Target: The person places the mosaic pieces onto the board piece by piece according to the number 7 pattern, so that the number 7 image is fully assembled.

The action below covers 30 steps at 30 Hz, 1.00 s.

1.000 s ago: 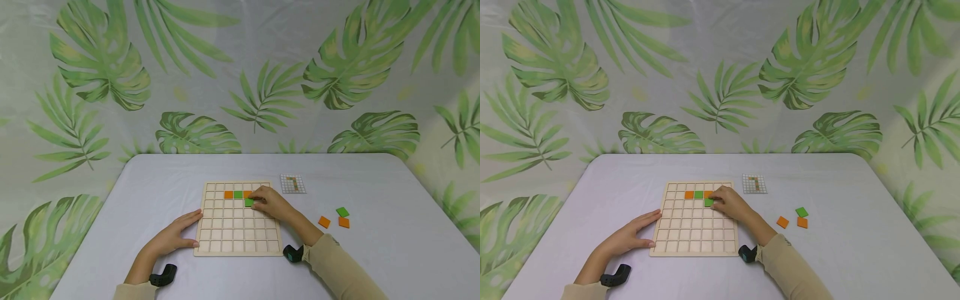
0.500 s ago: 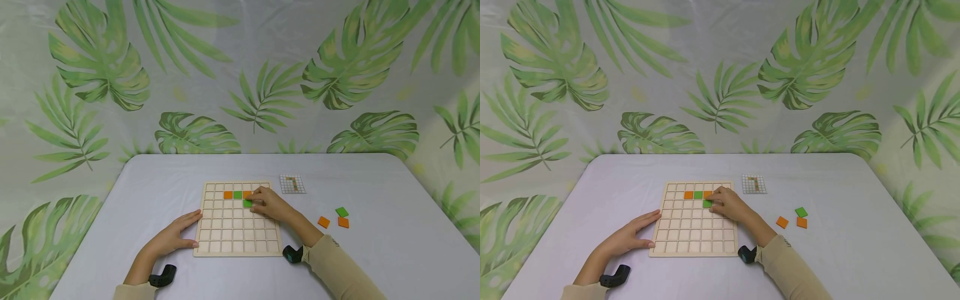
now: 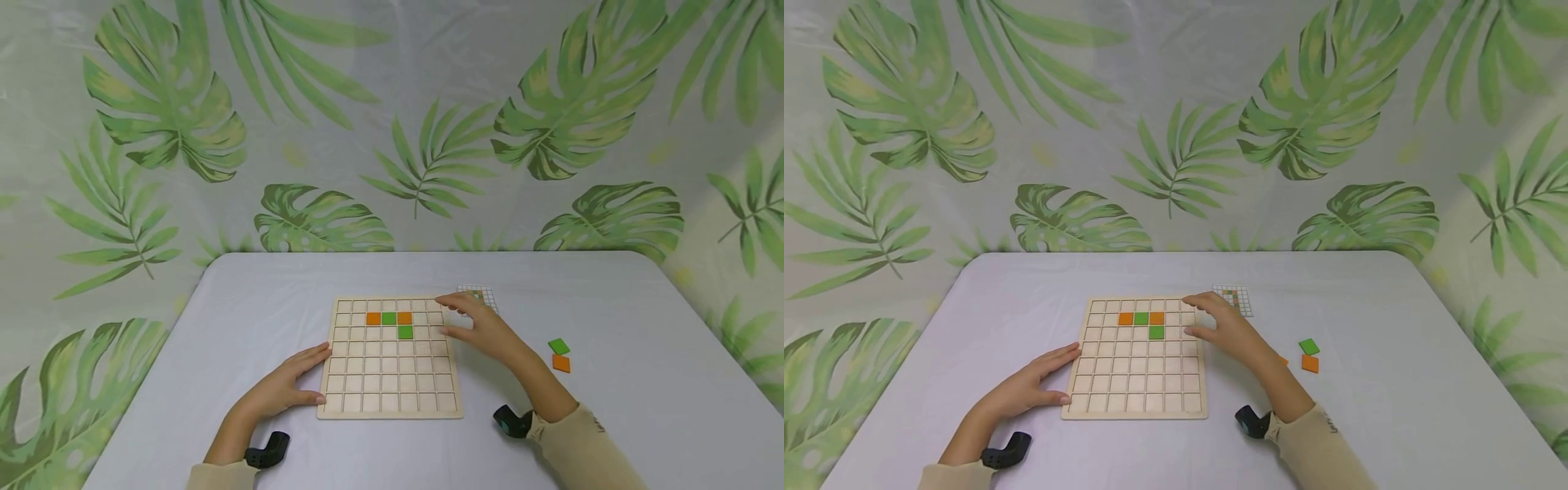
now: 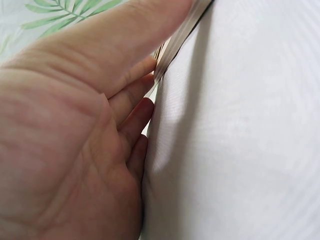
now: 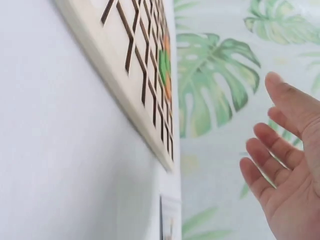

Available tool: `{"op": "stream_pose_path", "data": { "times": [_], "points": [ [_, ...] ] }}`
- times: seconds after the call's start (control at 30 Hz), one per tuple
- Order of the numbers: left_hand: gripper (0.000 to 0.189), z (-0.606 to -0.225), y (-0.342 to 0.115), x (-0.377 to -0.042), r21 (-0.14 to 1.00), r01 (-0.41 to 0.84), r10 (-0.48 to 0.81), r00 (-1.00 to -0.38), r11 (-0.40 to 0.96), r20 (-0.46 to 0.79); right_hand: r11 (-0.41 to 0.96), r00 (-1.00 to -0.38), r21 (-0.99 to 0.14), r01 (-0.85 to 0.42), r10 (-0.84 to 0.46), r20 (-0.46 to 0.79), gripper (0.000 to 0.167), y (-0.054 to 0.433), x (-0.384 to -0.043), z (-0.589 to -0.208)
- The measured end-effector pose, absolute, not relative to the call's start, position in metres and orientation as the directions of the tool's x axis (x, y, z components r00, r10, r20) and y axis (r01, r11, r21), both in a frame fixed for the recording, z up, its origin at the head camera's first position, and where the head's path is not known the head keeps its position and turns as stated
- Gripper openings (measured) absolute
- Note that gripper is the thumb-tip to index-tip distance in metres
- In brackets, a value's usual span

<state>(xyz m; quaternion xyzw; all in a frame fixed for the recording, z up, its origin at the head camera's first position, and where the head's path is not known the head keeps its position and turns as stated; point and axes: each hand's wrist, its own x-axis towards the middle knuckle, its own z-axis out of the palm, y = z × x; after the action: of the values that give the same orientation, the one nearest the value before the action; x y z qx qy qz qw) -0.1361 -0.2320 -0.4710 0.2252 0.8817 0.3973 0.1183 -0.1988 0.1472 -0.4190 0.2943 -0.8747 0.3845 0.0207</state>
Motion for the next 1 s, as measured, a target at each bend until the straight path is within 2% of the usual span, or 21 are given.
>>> {"op": "stream_pose_path", "data": {
  "times": [0.17, 0.5, 1.0],
  "points": [
    [0.083, -0.472, -0.233, -0.137, 0.754, 0.311, 0.496, -0.868, 0.578, -0.022, 0.584, -0.856, -0.637, -0.503, -0.441, 0.271, 0.052, 0.185, -0.184, -0.419],
    [0.083, -0.474, -0.233, -0.138, 0.749, 0.333, 0.509, -0.861, 0.572, -0.006, 0.682, -0.889, -0.570, -0.458, -0.366, 0.277, 0.049, 0.245, -0.158, -0.442],
    [0.083, -0.475, -0.233, -0.138, 0.750, 0.338, 0.510, -0.860, 0.569, 0.002, 0.783, -0.947, -0.534, -0.318, -0.282, 0.151, 0.038, 0.266, -0.143, -0.464]
  ]
}}
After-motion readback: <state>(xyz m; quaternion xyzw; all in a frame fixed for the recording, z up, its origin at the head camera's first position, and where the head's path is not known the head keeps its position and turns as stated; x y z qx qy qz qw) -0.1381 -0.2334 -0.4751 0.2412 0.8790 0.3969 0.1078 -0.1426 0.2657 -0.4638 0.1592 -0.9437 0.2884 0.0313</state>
